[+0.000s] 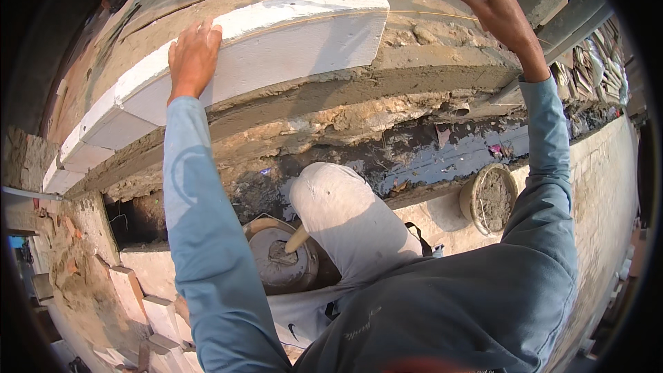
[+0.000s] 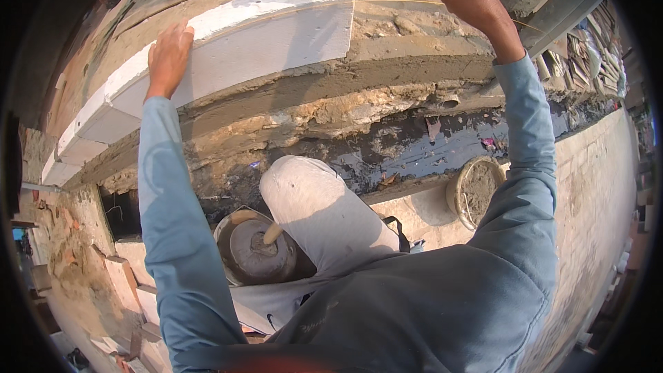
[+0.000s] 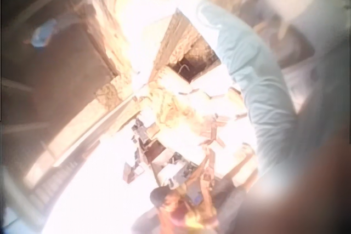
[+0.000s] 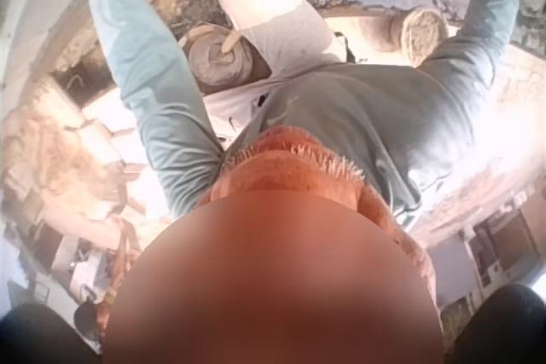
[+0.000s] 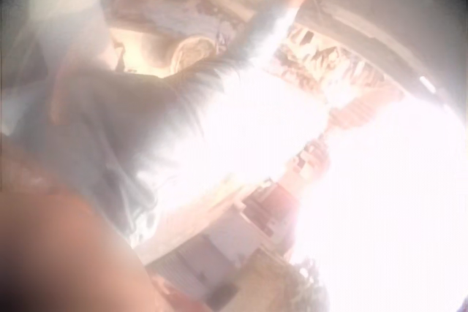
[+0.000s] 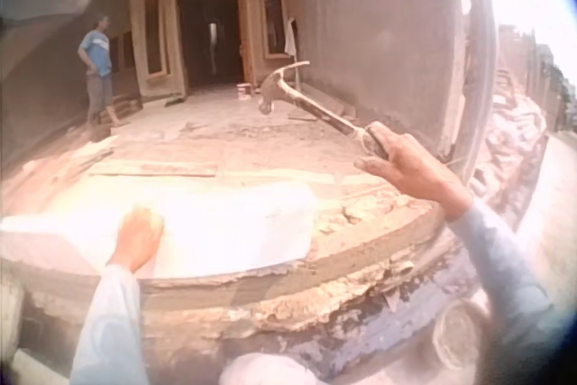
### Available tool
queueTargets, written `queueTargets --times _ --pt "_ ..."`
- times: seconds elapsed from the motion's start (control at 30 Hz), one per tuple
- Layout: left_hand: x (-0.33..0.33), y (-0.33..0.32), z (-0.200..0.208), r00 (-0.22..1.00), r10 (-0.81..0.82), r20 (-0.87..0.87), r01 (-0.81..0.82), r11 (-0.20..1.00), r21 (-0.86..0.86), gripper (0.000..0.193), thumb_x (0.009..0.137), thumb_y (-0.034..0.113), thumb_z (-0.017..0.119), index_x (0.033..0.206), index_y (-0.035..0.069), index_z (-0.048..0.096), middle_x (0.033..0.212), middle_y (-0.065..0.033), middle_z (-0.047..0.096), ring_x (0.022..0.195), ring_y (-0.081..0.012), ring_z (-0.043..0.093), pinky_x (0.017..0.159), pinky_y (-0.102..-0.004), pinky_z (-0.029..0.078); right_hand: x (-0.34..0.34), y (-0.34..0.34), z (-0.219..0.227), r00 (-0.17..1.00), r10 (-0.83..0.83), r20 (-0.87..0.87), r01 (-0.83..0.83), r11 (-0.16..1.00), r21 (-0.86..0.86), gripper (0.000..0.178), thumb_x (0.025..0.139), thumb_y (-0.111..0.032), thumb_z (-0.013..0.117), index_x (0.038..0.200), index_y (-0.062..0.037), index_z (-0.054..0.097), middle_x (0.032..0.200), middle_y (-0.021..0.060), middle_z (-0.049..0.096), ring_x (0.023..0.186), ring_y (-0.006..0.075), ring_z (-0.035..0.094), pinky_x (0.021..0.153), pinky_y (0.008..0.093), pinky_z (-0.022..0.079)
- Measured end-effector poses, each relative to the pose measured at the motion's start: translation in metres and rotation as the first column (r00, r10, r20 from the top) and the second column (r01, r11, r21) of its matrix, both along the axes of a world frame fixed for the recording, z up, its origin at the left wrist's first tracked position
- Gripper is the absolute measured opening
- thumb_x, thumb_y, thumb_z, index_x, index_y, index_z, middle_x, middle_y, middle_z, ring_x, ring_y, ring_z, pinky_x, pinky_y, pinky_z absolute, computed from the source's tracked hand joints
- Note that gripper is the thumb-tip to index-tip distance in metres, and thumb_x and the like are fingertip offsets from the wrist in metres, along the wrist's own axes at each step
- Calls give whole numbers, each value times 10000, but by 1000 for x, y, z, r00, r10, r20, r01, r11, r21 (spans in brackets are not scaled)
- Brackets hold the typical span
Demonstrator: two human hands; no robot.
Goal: The person scoops cement mortar from a bucket and spreads it onto a wall surface using a trowel. They then pick up a white rectangular tile, apply mortar to its back, and press it onto the wall. The person uses a hammer to tap the tile into alignment and continues to apply mortar to the wall for subsequent tiles.
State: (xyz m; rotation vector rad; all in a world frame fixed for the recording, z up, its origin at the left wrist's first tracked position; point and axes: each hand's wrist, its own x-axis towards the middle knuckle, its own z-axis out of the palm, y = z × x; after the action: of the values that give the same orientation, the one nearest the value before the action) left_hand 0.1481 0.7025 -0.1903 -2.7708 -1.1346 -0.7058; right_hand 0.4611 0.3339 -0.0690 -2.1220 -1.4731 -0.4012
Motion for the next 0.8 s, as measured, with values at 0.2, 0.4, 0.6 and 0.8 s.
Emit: queueTargets --times 0.2,0.4,0.6,0.8 --pt "6 0 -1 999 -41 -6 41 999 14 582 1058 502 328 1495 165 513 1561 -123 457 1471 -324 360 1226 -508 193 7 -10 -30 940 -227 -254 203 972 -121 438 1034 -347 595 1331 -39 499 879 206 677 781 359 686 716 457 564" --pt "4 -3 -3 1000 7 -14 -7 1000 21 575 1061 492 324 1494 167 516 1558 -126 460 1465 -327 374 1220 -512 213 9 -9 -21 994 43 103 -9 951 -309 436 1024 -356 618 1298 -37 502 777 203 627 647 304 617 618 461 473" --pt "8 -7 -5 1000 -3 13 2 997 71 560 1063 486 344 1484 166 527 1545 -131 475 1454 -326 390 1220 -509 219 -21 6 -19 987 46 -151 -26 991 134 239 1031 -255 590 1045 -43 483 760 110 511 674 228 553 609 408 458" --pt "-9 -4 0 999 53 4 -53 997 51 574 1058 488 334 1481 156 532 1539 -130 485 1461 -314 383 1229 -507 203 0 17 -44 985 172 36 -148 923 -354 332 1029 -344 600 1068 -26 510 750 192 606 637 298 591 637 457 457"
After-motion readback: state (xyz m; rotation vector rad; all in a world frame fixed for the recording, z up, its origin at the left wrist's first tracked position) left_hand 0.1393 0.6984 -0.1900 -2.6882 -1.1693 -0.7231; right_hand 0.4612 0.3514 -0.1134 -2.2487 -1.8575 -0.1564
